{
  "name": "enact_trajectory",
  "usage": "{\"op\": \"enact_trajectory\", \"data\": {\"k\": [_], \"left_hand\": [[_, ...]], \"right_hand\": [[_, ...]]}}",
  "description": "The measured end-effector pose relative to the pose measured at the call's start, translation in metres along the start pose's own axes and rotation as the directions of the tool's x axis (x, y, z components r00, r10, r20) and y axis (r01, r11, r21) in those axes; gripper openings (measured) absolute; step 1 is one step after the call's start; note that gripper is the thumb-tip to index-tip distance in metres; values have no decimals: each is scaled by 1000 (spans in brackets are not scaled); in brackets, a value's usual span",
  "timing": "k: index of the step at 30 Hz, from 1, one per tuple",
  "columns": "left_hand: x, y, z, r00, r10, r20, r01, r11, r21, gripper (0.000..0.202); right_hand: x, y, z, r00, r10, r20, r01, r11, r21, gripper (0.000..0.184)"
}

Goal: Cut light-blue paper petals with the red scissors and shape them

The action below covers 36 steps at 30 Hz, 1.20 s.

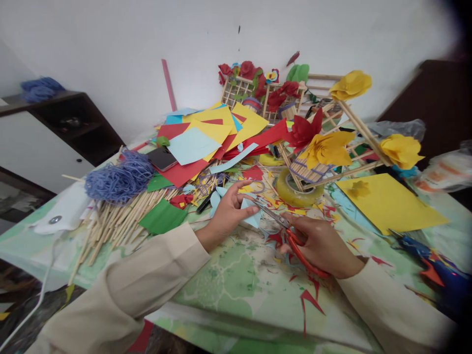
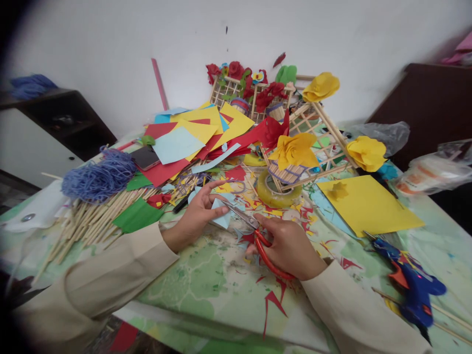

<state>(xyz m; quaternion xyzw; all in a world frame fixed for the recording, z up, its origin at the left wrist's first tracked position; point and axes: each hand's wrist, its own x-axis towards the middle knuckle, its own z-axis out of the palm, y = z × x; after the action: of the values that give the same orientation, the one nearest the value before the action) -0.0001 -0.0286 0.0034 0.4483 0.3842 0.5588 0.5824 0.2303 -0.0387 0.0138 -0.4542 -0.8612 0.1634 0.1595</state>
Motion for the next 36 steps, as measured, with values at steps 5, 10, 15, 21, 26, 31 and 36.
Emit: {"op": "enact_trajectory", "data": {"k": [5, 10, 15, 21, 26, 31, 36], "left_hand": [[-1, -1, 0, 1000, -22, 9, 23, 1000, -17, 69], [-2, 0, 0, 999, -41, 13, 41, 999, -30, 71], [-1, -1, 1, 999, -37, 11, 36, 999, 14, 71], [-7, -4, 7, 984, -48, 172, 23, 990, 143, 76], [-13, -10, 11, 971, -1, 237, -72, 952, 299, 87], [-12, -12, 10, 963, 55, 263, -156, 912, 380, 89], [-10, -9, 9, 970, 76, 229, -153, 927, 342, 98]], "right_hand": [[0, 2, 3, 1000, 3, -9, -2, 1000, 13, 67], [-2, 3, 4, 999, -12, -31, 13, 999, 33, 64], [2, 4, 4, 996, 20, -90, -7, 990, 139, 54], [25, -14, 12, 966, 171, -194, -45, 849, 526, 48], [42, -34, 18, 967, 221, -123, -64, 685, 726, 51], [43, -38, 24, 975, 209, -74, -77, 631, 772, 41], [36, -36, 25, 940, 292, -174, -40, 602, 797, 37]]}}
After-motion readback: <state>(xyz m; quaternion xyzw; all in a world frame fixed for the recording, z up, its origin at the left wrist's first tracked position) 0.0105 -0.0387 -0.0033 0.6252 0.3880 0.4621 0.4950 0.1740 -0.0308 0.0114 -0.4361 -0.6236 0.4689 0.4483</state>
